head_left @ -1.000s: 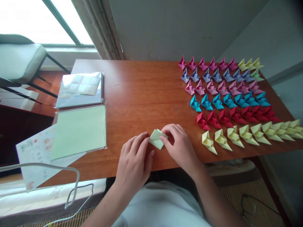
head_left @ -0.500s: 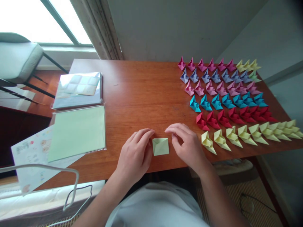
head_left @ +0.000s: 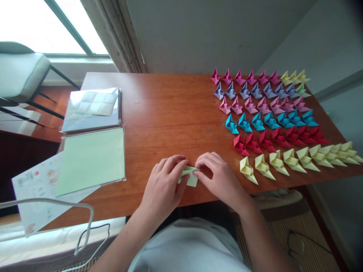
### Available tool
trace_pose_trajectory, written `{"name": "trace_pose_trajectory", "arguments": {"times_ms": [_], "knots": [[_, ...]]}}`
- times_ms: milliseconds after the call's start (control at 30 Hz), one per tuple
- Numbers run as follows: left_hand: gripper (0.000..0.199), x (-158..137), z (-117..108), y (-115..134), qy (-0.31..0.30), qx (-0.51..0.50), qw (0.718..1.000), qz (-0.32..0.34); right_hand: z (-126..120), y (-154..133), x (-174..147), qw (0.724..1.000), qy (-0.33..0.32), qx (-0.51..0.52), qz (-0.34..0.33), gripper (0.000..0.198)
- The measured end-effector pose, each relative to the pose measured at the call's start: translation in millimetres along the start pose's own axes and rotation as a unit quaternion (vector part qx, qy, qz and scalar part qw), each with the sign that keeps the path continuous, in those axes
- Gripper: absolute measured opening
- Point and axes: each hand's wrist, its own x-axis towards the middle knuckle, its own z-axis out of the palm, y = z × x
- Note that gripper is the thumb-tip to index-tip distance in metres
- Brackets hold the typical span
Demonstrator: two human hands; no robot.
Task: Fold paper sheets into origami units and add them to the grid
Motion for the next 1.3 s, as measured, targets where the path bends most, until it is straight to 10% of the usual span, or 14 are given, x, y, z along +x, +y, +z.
{"name": "trace_pose_trajectory", "arguments": {"times_ms": [367,700,967,1300], "knots": [[0.014,6,-22,3,-0.015,-0.186,0.981,-0.044,-4,-21,-3,0.987,0.057,0.146,-0.033,0.023],[0.015,11,-12,7,0.051,-0.529,0.819,-0.216,14,-10,-3,0.959,0.048,0.274,0.050,0.009],[0.006,14,-18,-3,0.054,-0.248,0.964,-0.084,6,-11,4,0.987,0.103,0.111,-0.055,0.017],[0.022,8,-6,-8,0.143,0.046,0.984,0.094,13,2,0,0.969,0.141,-0.099,-0.174,0.024]]}}
